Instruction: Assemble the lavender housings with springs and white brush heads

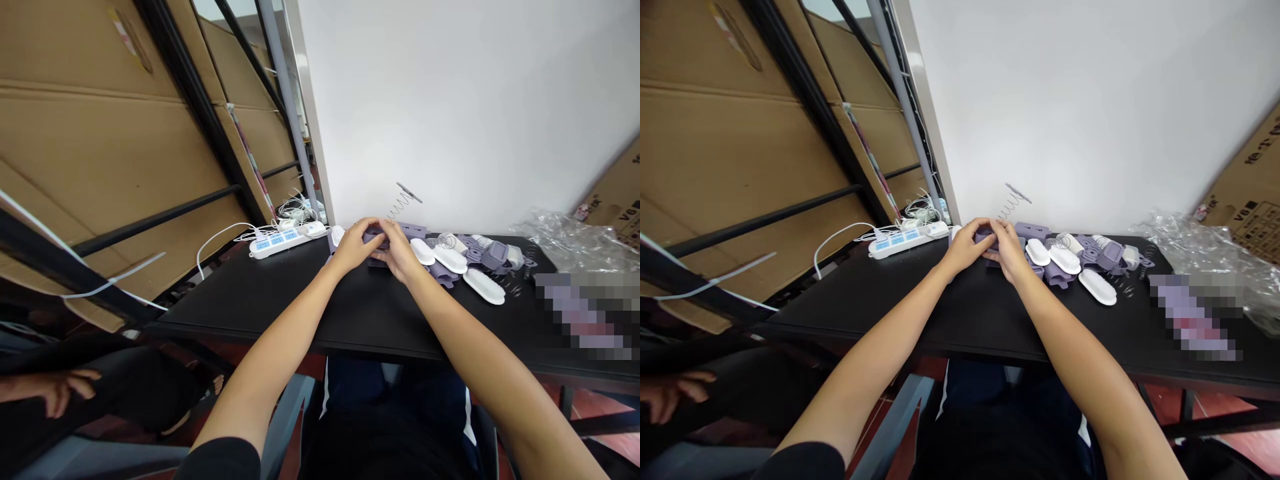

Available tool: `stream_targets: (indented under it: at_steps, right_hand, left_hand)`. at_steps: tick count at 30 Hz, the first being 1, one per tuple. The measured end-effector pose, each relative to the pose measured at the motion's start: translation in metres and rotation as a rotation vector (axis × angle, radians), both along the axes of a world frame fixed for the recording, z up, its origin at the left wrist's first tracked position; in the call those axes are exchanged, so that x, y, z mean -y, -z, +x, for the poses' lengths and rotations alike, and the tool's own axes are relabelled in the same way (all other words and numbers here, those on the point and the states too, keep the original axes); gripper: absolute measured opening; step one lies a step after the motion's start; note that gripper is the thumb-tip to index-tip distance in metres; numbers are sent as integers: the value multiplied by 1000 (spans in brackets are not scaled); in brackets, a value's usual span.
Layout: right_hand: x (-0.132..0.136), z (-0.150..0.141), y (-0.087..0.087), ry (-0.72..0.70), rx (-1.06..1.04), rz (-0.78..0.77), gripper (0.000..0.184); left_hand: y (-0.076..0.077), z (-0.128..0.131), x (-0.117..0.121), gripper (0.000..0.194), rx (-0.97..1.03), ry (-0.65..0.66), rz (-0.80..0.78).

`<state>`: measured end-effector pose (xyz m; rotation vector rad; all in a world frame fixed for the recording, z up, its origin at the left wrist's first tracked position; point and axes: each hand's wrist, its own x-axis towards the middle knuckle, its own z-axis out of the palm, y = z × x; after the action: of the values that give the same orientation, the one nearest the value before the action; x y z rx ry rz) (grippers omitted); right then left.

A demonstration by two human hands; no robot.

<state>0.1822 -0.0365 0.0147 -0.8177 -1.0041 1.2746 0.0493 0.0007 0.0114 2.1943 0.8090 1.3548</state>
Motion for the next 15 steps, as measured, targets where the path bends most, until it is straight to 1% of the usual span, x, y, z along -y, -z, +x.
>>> stream_targets:
  at_steps: [3,4,6,7,9,11,12,15]
  right_hand:
    - [-2,4,0,63,69,-10,31]
    - [-3,5,-1,74,101,-11,31]
    - [-4,9,-4,102,167,-1,33]
    - [-5,11,-5,124,201,7,33]
    - [-8,15,-6,175,267,35,30]
    - [-12,20,-6,213,327,82,26]
    - [-13,22,-6,225,358,108,24]
    - [-17,28,-3,251,493,157,23]
  left_hand:
    - [-3,-1,0,36,-72,31,28]
    - [-5,-4,-2,37,-68,43,13]
    - [-10,-14,-10,37,-41,45,-66]
    - [-12,-22,-14,37,-24,22,-131]
    - [-15,-41,-21,34,-59,-102,-266]
    - [-12,-60,-23,32,-145,-212,-346]
    - [-9,-68,-21,33,-129,-233,-353]
    - [6,-84,-13,45,-19,-177,-405]
